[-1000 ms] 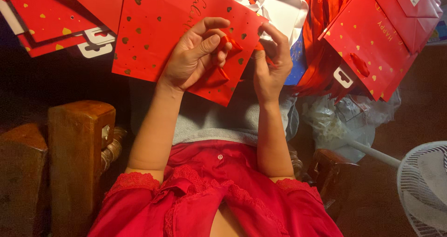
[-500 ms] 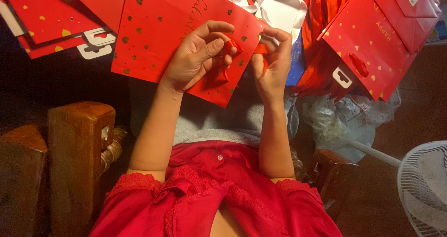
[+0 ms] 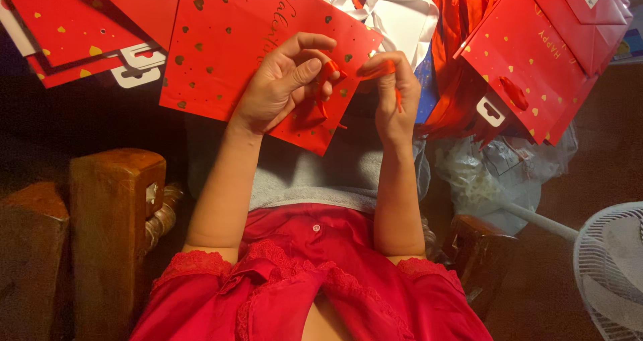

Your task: The person sits on a chair and ties ribbons on red and white gift bags placed on their lap. They thread the ribbon through the bag handles and tie a knot, repeating the process for several bags.

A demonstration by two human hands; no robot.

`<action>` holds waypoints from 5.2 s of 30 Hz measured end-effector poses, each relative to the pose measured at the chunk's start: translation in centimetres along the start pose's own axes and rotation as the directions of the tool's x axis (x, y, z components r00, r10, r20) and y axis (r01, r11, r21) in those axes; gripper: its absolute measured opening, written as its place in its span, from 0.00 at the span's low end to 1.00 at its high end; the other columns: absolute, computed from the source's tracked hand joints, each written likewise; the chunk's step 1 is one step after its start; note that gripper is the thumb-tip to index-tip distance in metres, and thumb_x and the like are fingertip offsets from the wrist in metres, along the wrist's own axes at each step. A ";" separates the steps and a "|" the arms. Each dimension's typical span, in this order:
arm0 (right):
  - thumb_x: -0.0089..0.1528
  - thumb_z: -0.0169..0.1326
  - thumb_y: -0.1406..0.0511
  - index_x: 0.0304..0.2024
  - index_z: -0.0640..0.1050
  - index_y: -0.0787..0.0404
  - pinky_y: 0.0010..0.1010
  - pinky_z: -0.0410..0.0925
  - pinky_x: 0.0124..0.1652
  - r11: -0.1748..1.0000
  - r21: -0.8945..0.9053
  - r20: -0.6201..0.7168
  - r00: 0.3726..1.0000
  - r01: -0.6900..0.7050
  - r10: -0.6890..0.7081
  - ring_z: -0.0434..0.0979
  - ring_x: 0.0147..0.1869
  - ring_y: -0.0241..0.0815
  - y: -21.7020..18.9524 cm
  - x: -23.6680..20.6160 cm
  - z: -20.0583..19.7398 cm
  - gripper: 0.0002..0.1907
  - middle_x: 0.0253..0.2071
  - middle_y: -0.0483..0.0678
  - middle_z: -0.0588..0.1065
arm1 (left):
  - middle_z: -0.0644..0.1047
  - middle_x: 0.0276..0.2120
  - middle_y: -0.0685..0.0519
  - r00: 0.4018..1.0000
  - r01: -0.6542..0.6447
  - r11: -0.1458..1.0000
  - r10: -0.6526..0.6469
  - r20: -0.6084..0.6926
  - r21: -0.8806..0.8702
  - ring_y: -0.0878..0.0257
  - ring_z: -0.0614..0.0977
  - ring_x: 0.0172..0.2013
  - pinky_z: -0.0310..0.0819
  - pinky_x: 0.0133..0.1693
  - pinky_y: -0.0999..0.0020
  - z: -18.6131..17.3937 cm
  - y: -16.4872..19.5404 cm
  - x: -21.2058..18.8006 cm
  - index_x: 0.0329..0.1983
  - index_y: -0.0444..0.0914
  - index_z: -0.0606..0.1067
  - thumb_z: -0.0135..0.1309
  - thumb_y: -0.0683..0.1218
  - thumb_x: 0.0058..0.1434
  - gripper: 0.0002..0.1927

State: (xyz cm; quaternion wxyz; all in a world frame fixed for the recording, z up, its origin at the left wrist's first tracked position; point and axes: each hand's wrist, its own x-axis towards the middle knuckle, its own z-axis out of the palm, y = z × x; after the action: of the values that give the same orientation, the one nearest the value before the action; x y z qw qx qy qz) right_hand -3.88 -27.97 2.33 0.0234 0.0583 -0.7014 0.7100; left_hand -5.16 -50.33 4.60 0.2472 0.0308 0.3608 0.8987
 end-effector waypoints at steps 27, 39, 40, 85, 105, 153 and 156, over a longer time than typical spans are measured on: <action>0.75 0.40 0.55 0.55 0.67 0.61 0.47 0.73 0.57 0.760 0.631 -0.204 0.978 0.156 -0.031 0.80 0.55 0.55 0.8 -3.3 -1.4 0.16 0.53 0.61 0.76 | 0.71 0.40 0.45 0.787 -0.090 -0.227 0.580 0.208 0.970 0.50 0.75 0.42 0.73 0.43 0.57 8.1 -4.6 -3.4 0.61 0.39 0.67 0.69 0.46 0.46 0.38; 0.63 0.51 0.68 0.44 0.76 0.68 0.35 0.70 0.47 0.959 -0.216 0.257 0.958 0.183 -0.125 0.77 0.46 0.46 -4.6 -5.7 1.0 0.10 0.41 0.55 0.76 | 0.74 0.35 0.49 0.780 -0.192 0.006 0.608 0.148 0.981 0.54 0.78 0.37 0.75 0.42 0.60 12.1 -1.5 -7.6 0.55 0.37 0.76 0.57 0.35 0.66 0.15; 0.63 0.53 0.68 0.44 0.75 0.68 0.36 0.69 0.47 0.945 -0.234 0.300 0.942 0.227 -0.152 0.76 0.46 0.48 -4.9 -5.2 1.3 0.09 0.41 0.56 0.75 | 0.73 0.35 0.48 0.779 -0.201 -0.029 0.602 0.178 0.979 0.53 0.77 0.37 0.75 0.43 0.59 12.9 -1.0 -8.3 0.55 0.37 0.76 0.58 0.35 0.65 0.15; 0.72 0.49 0.72 0.60 0.73 0.68 0.29 0.71 0.61 0.999 -0.020 -0.152 0.988 0.037 -0.040 0.73 0.63 0.39 -5.5 -10.1 0.7 0.13 0.60 0.49 0.71 | 0.76 0.41 0.53 0.863 -0.113 -0.108 0.482 0.152 0.988 0.53 0.77 0.45 0.75 0.47 0.58 10.4 -3.2 -5.8 0.51 0.42 0.78 0.64 0.44 0.63 0.14; 0.74 0.54 0.68 0.50 0.79 0.68 0.25 0.63 0.34 0.965 -0.203 -0.536 0.844 -0.163 0.030 0.68 0.34 0.30 4.9 -19.8 -9.7 0.08 0.36 0.44 0.71 | 0.74 0.45 0.44 0.921 0.056 -0.221 0.389 0.035 0.974 0.45 0.76 0.49 0.72 0.51 0.52 10.9 -7.6 -4.2 0.52 0.36 0.71 0.64 0.44 0.60 0.20; 0.67 0.62 0.76 0.50 0.79 0.62 0.28 0.67 0.42 0.886 -0.442 -0.075 0.979 0.139 -0.191 0.70 0.41 0.36 -3.6 -10.3 -2.8 0.10 0.48 0.47 0.72 | 0.83 0.39 0.52 0.975 -0.047 0.559 0.208 -0.085 0.828 0.69 0.86 0.40 0.86 0.38 0.74 7.4 -5.6 -3.1 0.47 0.33 0.74 0.55 0.38 0.67 0.06; 0.65 0.63 0.75 0.52 0.79 0.60 0.29 0.66 0.39 0.849 -0.519 -0.049 0.989 0.097 -0.143 0.68 0.37 0.35 -4.4 -9.0 -2.7 0.14 0.53 0.49 0.71 | 0.83 0.40 0.52 0.977 -0.050 0.569 0.200 -0.079 0.821 0.69 0.86 0.40 0.87 0.40 0.74 7.5 -5.6 -2.9 0.47 0.33 0.74 0.55 0.37 0.66 0.07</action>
State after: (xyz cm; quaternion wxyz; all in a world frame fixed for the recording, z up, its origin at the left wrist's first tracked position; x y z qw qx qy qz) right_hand 5.40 -24.74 5.65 0.1124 0.0631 -0.8591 0.4954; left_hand 1.54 -43.46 6.79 0.1109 0.0925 0.7485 0.6473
